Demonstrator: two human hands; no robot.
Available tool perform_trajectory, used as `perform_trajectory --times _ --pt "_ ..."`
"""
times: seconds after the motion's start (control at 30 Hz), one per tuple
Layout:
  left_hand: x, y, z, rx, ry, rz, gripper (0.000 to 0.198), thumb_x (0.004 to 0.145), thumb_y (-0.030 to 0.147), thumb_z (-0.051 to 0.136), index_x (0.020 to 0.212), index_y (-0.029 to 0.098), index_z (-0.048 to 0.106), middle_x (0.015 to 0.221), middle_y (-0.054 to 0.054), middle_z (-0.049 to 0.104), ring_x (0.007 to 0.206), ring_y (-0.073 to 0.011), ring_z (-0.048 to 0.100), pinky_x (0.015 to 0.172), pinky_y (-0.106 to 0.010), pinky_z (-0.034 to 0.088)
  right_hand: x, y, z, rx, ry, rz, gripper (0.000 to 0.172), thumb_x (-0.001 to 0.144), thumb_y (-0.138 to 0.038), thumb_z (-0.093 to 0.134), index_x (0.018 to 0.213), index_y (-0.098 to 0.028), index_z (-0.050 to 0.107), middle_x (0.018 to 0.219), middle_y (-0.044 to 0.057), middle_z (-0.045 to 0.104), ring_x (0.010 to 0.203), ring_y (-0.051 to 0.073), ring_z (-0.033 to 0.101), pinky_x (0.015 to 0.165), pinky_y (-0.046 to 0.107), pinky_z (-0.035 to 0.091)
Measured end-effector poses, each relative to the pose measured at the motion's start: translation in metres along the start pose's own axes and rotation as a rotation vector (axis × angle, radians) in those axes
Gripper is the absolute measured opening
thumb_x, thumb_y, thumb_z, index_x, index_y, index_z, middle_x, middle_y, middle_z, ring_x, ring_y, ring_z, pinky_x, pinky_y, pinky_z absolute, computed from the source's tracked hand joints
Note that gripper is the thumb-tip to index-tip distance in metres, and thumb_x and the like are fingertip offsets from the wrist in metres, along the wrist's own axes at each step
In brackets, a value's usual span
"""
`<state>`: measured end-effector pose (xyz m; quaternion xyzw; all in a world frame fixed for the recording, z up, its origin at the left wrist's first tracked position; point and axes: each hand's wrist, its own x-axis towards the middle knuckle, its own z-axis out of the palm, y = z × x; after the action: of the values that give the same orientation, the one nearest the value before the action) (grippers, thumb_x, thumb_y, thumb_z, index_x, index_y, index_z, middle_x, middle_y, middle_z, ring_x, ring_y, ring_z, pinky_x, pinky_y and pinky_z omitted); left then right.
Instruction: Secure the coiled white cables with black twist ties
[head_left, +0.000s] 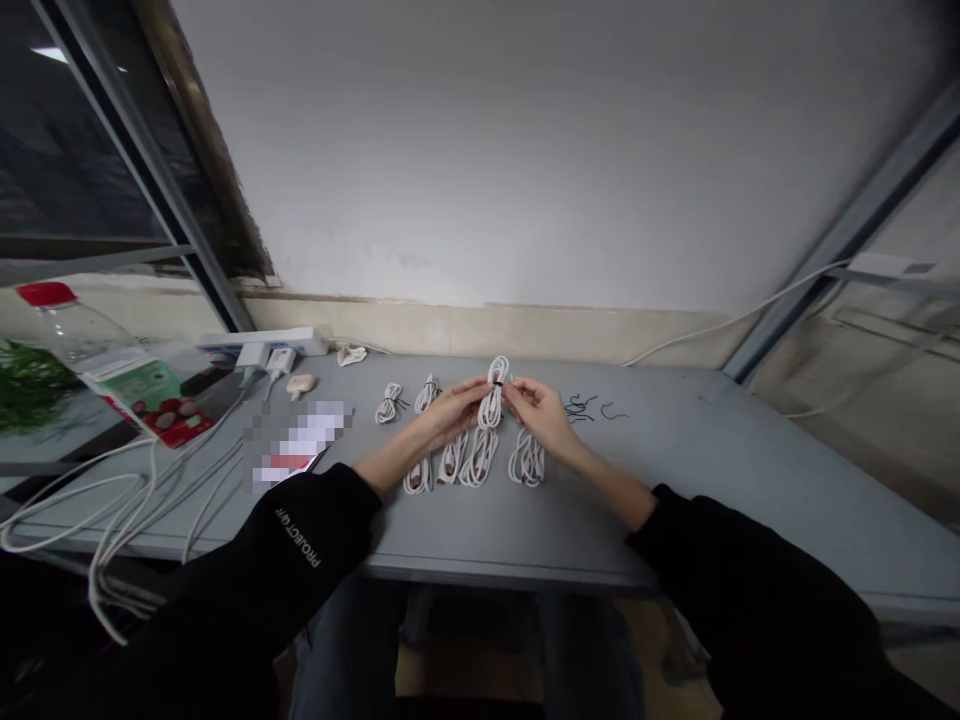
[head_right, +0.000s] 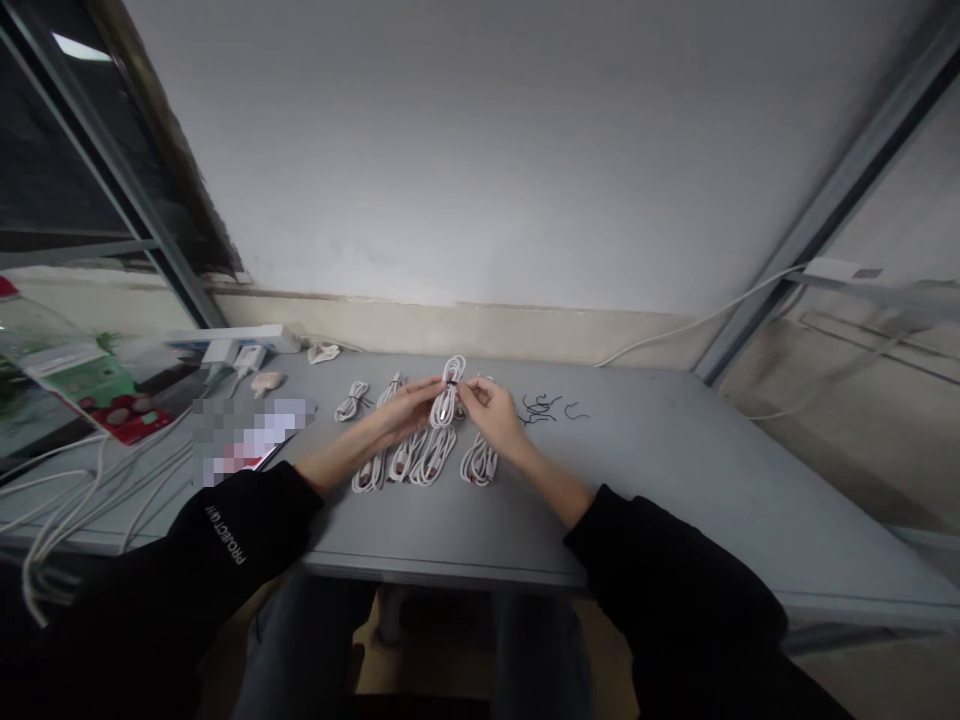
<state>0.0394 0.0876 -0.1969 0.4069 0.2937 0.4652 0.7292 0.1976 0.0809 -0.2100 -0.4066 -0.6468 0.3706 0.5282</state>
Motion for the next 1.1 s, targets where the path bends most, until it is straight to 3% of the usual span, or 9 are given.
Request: perform_trajectory --times 0.17,0.3,0.47,0.63,0.8,0.93,1.1 --pt "-0.002 0.001 0.0 0.078 0.0 0.028 0.016 0.077 0.015 0.072 0.093 0.012 0.072 0.083 -0.005 0.072 0.067 -0.0105 0.063 0.064 -0.023 0.05 0.0 -0.002 -0.001 0.172 -0.017 0.186 0.042 0.067 -0.06 0.069 0.067 -0.019 0.057 0.052 -0.005 0.047 0.041 0.008 0.041 0.038 0.023 0.031" --pt "0.001 -0.001 -0.003 0.144 0.029 0.099 0.02 0.071 0.021 0.076 0.089 0.011 0.073 0.079 -0.005 0.072 0.068 -0.0108 0.063 0.067 -0.023 0.049 0.0 0.001 -0.001 0.157 -0.07 0.249 0.042 0.071 -0.057 0.067 0.06 -0.018 0.054 0.048 -0.004 0.047 0.04 0.007 0.043 0.038 0.021 0.031" --pt "0.008 0.005 -0.013 0.322 0.175 0.221 0.021 0.07 0.025 0.074 0.085 0.011 0.072 0.069 -0.002 0.069 0.057 -0.0094 0.057 0.061 -0.023 0.044 0.006 0.004 -0.004 0.079 -0.047 0.273 0.026 0.078 -0.041 0.061 0.072 -0.016 0.063 0.058 -0.002 0.055 0.039 0.007 0.045 0.037 0.022 0.033" --pt "0.014 0.009 -0.026 0.733 0.345 0.388 0.011 0.071 0.019 0.068 0.079 0.011 0.068 0.053 0.003 0.058 0.046 -0.009 0.045 0.05 -0.023 0.031 0.016 0.014 -0.014 -0.067 0.057 0.159 0.024 0.079 -0.034 0.058 0.086 -0.015 0.07 0.063 -0.001 0.059 0.043 0.008 0.046 0.044 0.023 0.036" --pt "0.02 0.004 -0.034 1.281 0.433 0.353 0.019 0.074 0.014 0.064 0.093 0.013 0.064 0.06 0.0 0.061 0.06 -0.0149 0.055 0.06 -0.025 0.036 0.021 0.021 -0.025 -0.424 0.13 0.033 0.028 0.083 -0.03 0.053 0.093 -0.014 0.073 0.064 0.003 0.066 0.056 0.015 0.055 0.057 0.027 0.041" --pt "0.021 0.002 -0.036 1.547 0.44 0.253 0.024 0.082 0.021 0.06 0.104 0.012 0.061 0.08 -0.008 0.069 0.077 -0.0197 0.062 0.07 -0.028 0.042 0.014 0.015 -0.022 -0.725 0.054 -0.006 0.03 0.088 -0.026 0.049 0.104 -0.016 0.073 0.089 0.008 0.072 0.075 0.019 0.062 0.069 0.031 0.045" --pt "0.024 0.004 -0.039 1.628 0.455 0.239 0.024 0.085 0.028 0.059 0.102 0.011 0.059 0.09 -0.012 0.068 0.084 -0.0214 0.063 0.075 -0.029 0.044 0.003 0.01 -0.01 -0.904 -0.164 -0.237 0.034 0.092 -0.028 0.049 0.121 -0.018 0.066 0.107 0.012 0.068 0.104 0.025 0.059 0.088 0.037 0.046"
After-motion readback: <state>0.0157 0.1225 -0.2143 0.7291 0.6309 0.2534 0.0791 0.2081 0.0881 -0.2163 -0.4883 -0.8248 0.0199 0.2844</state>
